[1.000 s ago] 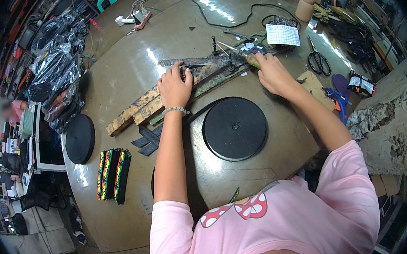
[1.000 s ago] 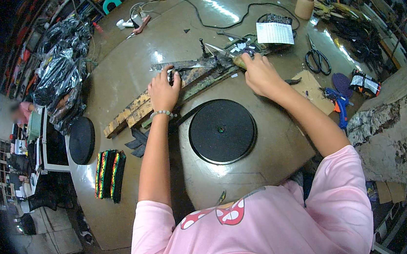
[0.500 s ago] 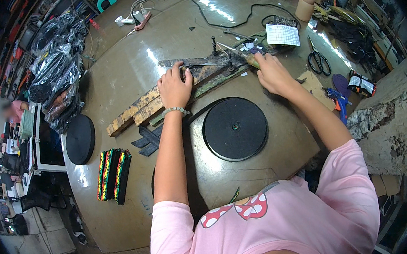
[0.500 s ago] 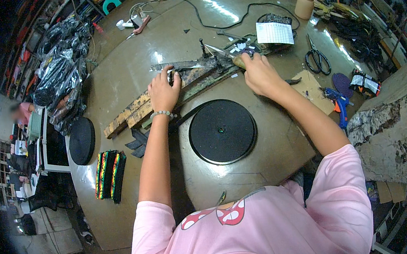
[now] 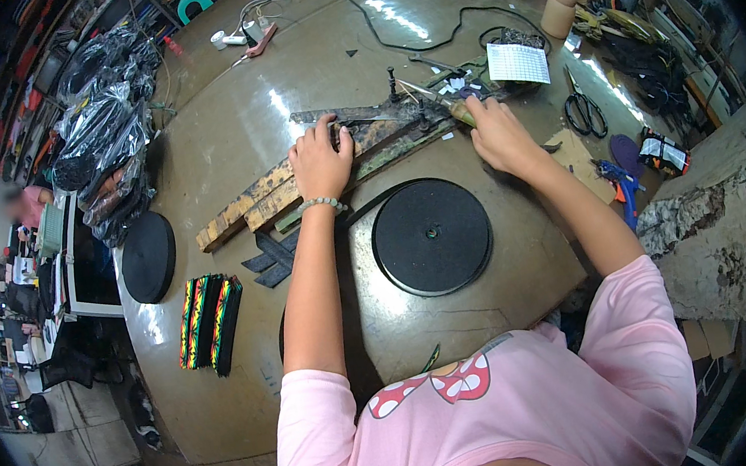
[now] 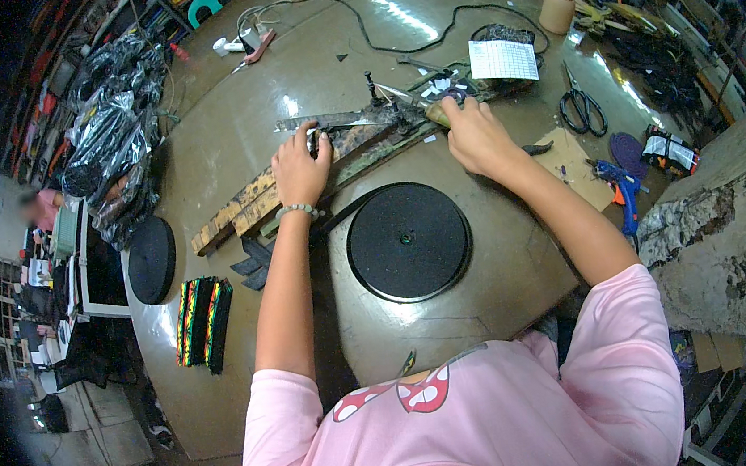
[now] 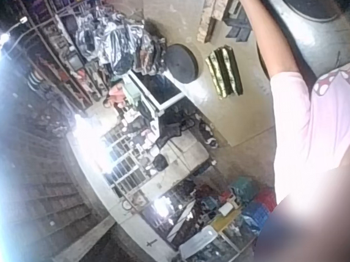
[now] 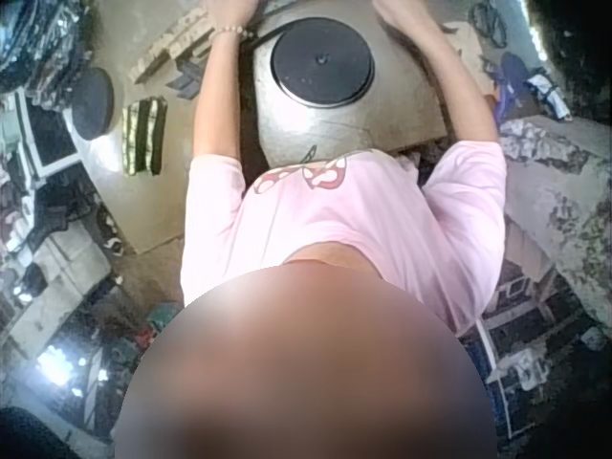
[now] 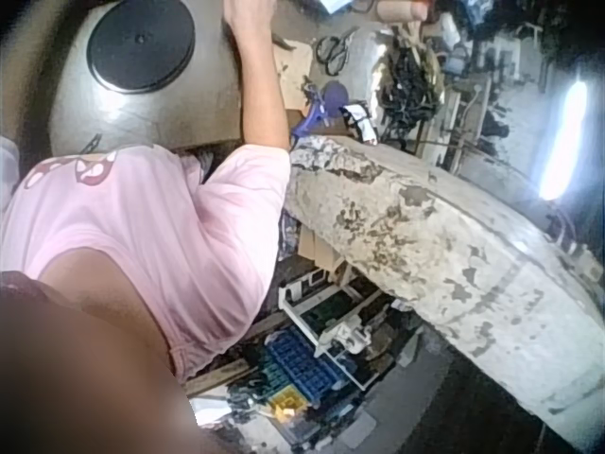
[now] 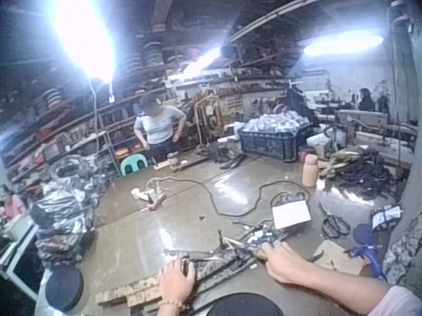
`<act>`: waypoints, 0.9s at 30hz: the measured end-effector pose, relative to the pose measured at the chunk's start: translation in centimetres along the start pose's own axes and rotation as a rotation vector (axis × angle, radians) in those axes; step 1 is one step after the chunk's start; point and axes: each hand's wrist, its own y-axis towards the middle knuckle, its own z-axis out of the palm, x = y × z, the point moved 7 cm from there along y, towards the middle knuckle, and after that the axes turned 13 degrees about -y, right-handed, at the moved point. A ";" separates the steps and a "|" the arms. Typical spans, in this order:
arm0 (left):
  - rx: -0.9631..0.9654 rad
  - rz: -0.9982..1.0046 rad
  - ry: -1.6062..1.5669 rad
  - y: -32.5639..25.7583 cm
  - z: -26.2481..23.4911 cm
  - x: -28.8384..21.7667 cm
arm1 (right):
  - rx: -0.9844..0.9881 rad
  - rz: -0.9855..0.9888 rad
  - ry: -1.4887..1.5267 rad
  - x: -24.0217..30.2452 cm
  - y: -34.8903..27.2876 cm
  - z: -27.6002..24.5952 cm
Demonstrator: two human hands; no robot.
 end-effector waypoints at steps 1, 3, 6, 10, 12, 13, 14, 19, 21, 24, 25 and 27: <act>-0.003 0.003 -0.003 0.0 0.0 0.0 | 0.012 0.015 -0.013 -0.1 0.1 0.1; -0.008 0.012 -0.008 0.0 -0.2 -0.1 | 0.073 0.062 0.012 -0.5 0.4 0.5; 0.019 -0.004 -0.018 0.1 -0.3 -0.1 | 0.114 0.102 0.054 -0.9 0.7 1.1; 0.086 -0.052 -0.035 0.2 -0.1 0.0 | 0.133 0.144 0.108 -1.3 1.2 2.1; 0.085 -0.044 -0.030 0.2 -0.1 -0.1 | 0.149 0.153 0.123 -1.6 1.4 2.8; 0.080 -0.038 -0.024 0.2 -0.1 -0.1 | 0.150 0.154 0.126 -1.7 1.6 3.0; 0.070 -0.029 -0.021 0.3 -0.2 -0.2 | 0.168 0.161 0.171 -2.0 1.7 3.4; 0.078 -0.015 -0.012 0.3 0.0 -0.2 | 0.189 0.066 0.299 -2.6 3.3 3.5; 0.067 0.006 -0.018 0.3 -0.1 -0.4 | 0.484 0.149 0.555 -3.1 3.5 4.9; 0.043 0.027 -0.021 0.4 -0.3 -0.7 | 0.729 0.300 0.878 -3.2 3.5 5.5; 0.042 0.027 -0.022 0.3 -0.2 -0.8 | 0.783 0.328 0.927 -3.2 3.5 5.4; 0.044 0.024 -0.022 0.4 -0.1 -0.8 | 0.872 0.365 0.951 -3.2 3.6 5.2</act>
